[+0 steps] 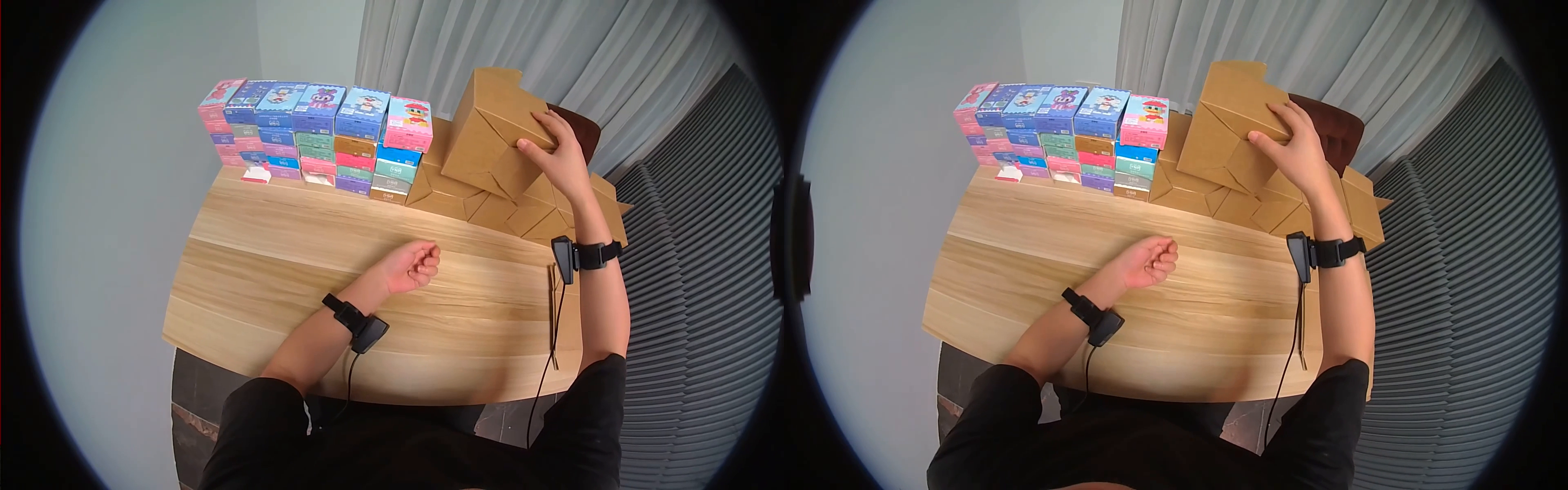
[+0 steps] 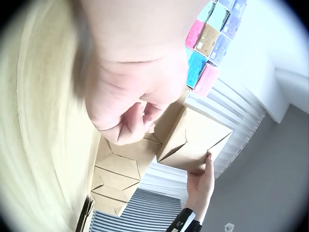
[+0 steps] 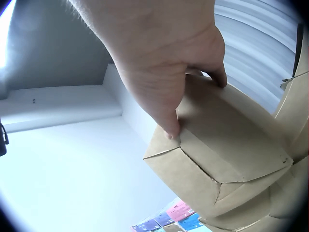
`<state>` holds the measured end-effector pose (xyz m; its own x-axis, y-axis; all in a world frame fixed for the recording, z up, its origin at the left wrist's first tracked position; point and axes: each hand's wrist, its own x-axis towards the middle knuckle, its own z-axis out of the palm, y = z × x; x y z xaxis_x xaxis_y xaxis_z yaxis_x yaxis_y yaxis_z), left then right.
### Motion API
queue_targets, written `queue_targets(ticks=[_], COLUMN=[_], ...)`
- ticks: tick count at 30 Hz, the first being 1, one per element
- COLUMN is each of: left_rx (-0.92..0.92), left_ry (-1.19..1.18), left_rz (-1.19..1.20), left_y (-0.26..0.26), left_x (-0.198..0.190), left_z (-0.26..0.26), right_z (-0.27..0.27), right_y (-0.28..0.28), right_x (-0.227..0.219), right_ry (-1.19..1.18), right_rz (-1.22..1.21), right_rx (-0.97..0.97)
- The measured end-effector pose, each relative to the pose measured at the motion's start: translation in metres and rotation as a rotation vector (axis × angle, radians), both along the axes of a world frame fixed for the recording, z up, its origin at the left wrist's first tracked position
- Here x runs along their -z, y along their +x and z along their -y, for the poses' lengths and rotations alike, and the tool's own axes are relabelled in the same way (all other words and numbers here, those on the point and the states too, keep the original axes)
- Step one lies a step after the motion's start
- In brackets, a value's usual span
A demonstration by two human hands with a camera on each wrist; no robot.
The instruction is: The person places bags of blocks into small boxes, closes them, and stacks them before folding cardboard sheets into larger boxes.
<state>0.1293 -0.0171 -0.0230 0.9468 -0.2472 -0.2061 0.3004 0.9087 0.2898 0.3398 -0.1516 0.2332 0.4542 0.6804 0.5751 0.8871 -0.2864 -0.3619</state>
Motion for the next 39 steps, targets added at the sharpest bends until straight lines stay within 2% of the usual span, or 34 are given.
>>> queue_targets(ticks=[2, 8, 19, 31, 34, 39], left_rx=[0.057, 0.086, 0.137, 0.134, 0.135, 0.126], left_ry=[0.013, 0.191, 0.224, 0.265, 0.265, 0.279], left_rz=[-0.009, 0.032, 0.058, 0.033, 0.034, 0.021], left_y=[0.001, -0.001, 0.000, -0.002, -0.001, -0.002], left_x=[0.013, 0.003, 0.008, 0.004, 0.003, 0.001], left_z=[0.000, 0.000, 0.001, 0.002, 0.002, 0.002], right_z=[-0.009, -0.032, -0.044, -0.038, -0.035, -0.010], right_y=[0.003, 0.006, 0.004, 0.011, 0.011, 0.019], right_x=[-0.001, 0.001, 0.005, 0.004, 0.003, -0.002], right_ry=[-0.010, -0.014, 0.005, -0.009, -0.035, 0.019], right_rz=[-0.006, 0.009, 0.040, -0.003, 0.047, -0.076], right_rx=[-0.015, -0.071, -0.099, -0.110, -0.120, -0.144])
